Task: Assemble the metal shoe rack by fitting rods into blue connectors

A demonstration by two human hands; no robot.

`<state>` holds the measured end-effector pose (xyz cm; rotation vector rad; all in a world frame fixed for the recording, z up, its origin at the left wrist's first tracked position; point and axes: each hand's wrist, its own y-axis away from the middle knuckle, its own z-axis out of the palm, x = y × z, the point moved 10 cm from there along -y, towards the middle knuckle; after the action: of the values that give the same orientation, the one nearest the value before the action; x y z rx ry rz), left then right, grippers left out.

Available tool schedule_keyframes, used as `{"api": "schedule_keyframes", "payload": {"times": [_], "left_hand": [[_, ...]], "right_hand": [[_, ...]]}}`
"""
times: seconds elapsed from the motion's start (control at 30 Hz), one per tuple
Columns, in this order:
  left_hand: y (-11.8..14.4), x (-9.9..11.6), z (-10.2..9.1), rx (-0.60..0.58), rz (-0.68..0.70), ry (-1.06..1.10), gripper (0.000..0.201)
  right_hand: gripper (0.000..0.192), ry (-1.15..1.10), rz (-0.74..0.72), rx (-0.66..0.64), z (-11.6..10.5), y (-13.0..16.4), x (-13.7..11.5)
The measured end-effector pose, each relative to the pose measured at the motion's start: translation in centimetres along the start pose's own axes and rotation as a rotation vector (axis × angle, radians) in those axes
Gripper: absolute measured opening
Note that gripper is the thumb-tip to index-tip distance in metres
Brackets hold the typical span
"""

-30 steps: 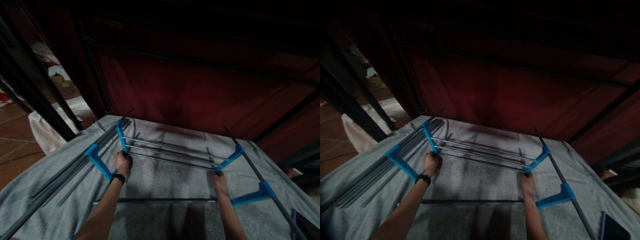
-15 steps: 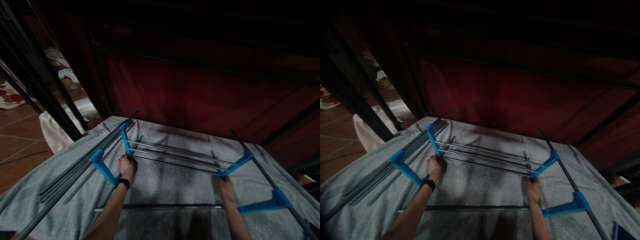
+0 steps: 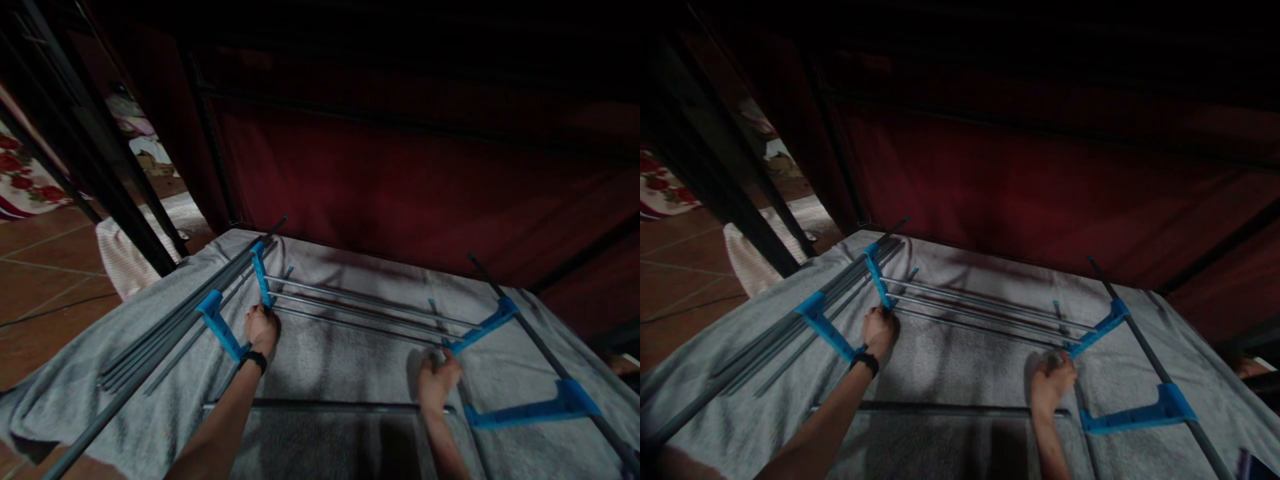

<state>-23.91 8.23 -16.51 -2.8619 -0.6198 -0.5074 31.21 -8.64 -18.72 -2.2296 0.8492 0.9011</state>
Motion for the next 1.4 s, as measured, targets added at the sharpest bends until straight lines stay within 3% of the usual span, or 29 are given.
{"api": "schedule_keyframes", "payload": {"times": [0.03,0.17,0.23,0.33,0.53,1.4], "left_hand": [[0.0,0.0,0.0,-0.005,-0.004,0.003,0.025],[0.0,-0.1,0.1,-0.026,-0.013,0.018,0.028],[-0.1,-0.2,0.1,-0.035,-0.016,0.028,0.029],[-0.1,-0.2,0.2,-0.048,-0.021,0.047,0.030],[0.1,-0.2,0.2,-0.044,-0.012,0.085,0.031],[0.2,-0.2,0.1,-0.002,-0.039,0.104,0.035]], "right_hand": [[0.060,-0.024,-0.084,0.040,0.7,1.4,-2.0],[0.045,-0.066,-0.519,-0.207,7.7,6.8,-11.5],[0.044,0.007,-0.632,-0.296,10.6,8.2,-14.6],[0.039,0.137,-0.729,-0.375,13.4,8.8,-17.0],[0.029,0.174,-0.732,-0.423,14.9,8.3,-16.9],[0.028,0.065,-0.753,-0.366,15.0,8.0,-16.3]]}}
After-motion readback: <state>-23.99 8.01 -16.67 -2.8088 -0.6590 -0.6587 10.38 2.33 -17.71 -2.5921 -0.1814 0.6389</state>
